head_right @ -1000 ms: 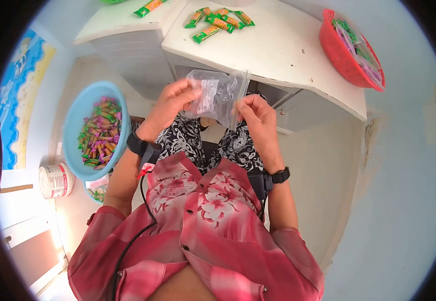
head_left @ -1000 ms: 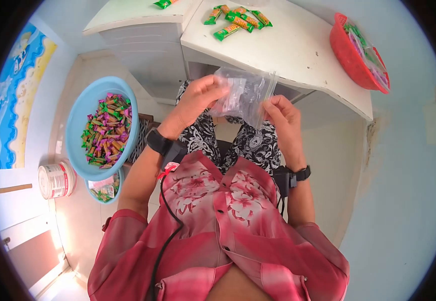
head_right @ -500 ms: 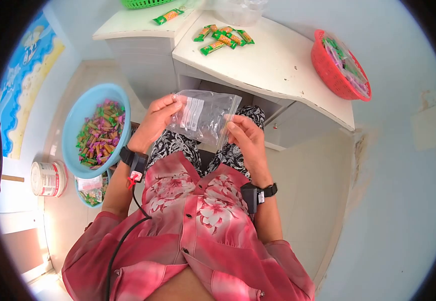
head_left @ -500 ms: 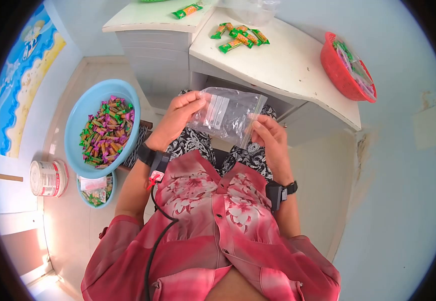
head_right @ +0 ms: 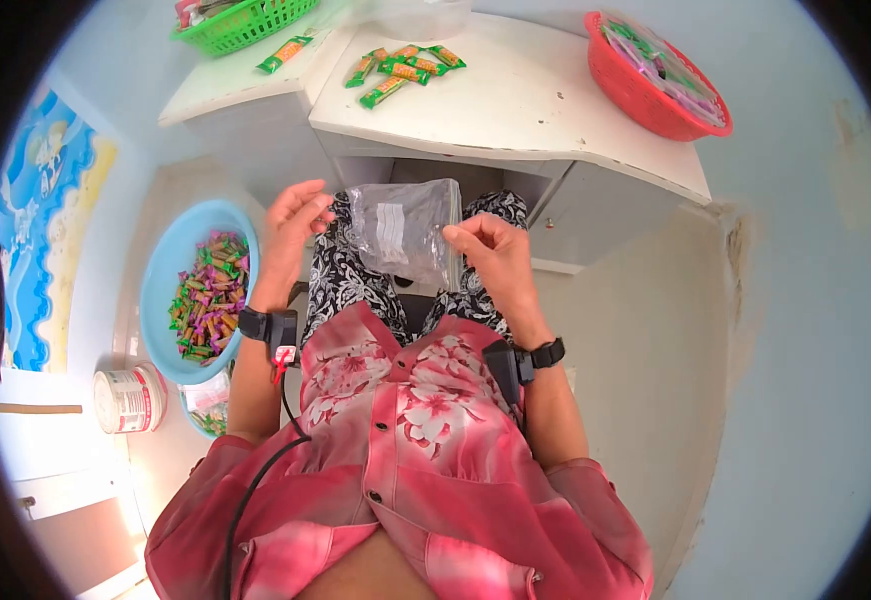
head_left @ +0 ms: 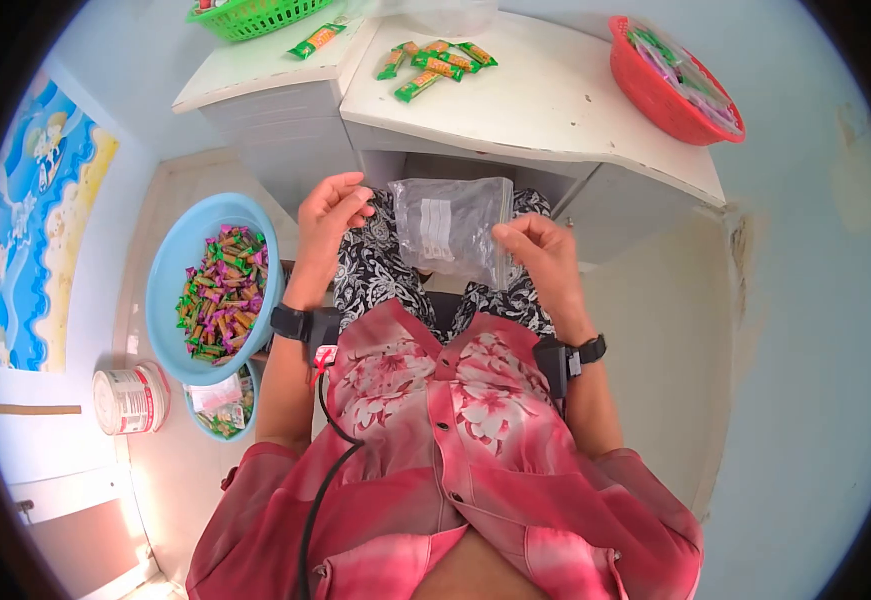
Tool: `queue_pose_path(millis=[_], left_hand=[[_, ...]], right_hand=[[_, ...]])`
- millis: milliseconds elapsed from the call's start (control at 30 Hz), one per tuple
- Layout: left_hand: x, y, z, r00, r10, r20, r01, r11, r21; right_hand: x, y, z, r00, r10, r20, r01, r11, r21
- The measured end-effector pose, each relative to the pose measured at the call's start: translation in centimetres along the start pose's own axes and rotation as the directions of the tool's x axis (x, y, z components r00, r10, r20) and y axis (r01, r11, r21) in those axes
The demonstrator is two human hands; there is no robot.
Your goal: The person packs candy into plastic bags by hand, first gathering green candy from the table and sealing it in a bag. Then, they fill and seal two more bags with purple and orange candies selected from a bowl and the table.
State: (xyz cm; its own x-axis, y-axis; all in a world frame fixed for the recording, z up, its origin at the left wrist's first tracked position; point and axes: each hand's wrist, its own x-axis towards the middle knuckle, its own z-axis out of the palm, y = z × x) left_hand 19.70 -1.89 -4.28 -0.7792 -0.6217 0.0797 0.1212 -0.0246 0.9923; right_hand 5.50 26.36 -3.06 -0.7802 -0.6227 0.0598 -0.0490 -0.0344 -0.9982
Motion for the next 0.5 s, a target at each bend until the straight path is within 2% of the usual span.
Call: queue_pose_path(millis=[33, 133, 200, 267, 400, 467, 500], left_hand=[[0.1, 0.4, -0.3, 0.997, 0.040, 0.063, -0.038, 0.999, -0.038], [-1.0, 3.4, 1.1, 0.949, -0.110, 0.297, 0.136, 0.988, -0.068], [-1.7, 4.3, 3.4, 0.901, -0.117, 0.418, 0.111, 0.993, 0.038], [-1.2, 4.1, 5.3, 0.823, -0.143, 0.550, 0.099, 0.989, 0.109], [-0.1, 3.1, 7.6, 0.849, -0.077, 0.523, 0.015, 0.992, 0.121], [0.2, 2.8, 7.7, 0.879, -0.051, 0.474, -0.008, 0.993, 0.122], [0.4, 2.5, 7.6, 0.879, 0.010, 0.476, -0.093, 0.984, 0.152]], right_hand=[[0.1, 0.0, 0.1, 0.999, -0.019, -0.031, 0.019, 1.000, -0.009], [0.8, 0.0, 0.8, 0.995, -0.074, -0.073, 0.067, 0.993, -0.094], [1.0, -0.3, 1.4, 0.993, -0.103, -0.058, 0.088, 0.971, -0.224], [1.1, -0.7, 2.6, 0.988, -0.152, -0.014, 0.145, 0.964, -0.222], [1.7, -0.6, 3.5, 0.975, -0.222, 0.024, 0.220, 0.931, -0.290], [1.6, -1.1, 3.4, 0.949, -0.314, 0.039, 0.305, 0.874, -0.377], [1.5, -1.3, 3.7, 0.933, -0.354, 0.065, 0.349, 0.844, -0.408]])
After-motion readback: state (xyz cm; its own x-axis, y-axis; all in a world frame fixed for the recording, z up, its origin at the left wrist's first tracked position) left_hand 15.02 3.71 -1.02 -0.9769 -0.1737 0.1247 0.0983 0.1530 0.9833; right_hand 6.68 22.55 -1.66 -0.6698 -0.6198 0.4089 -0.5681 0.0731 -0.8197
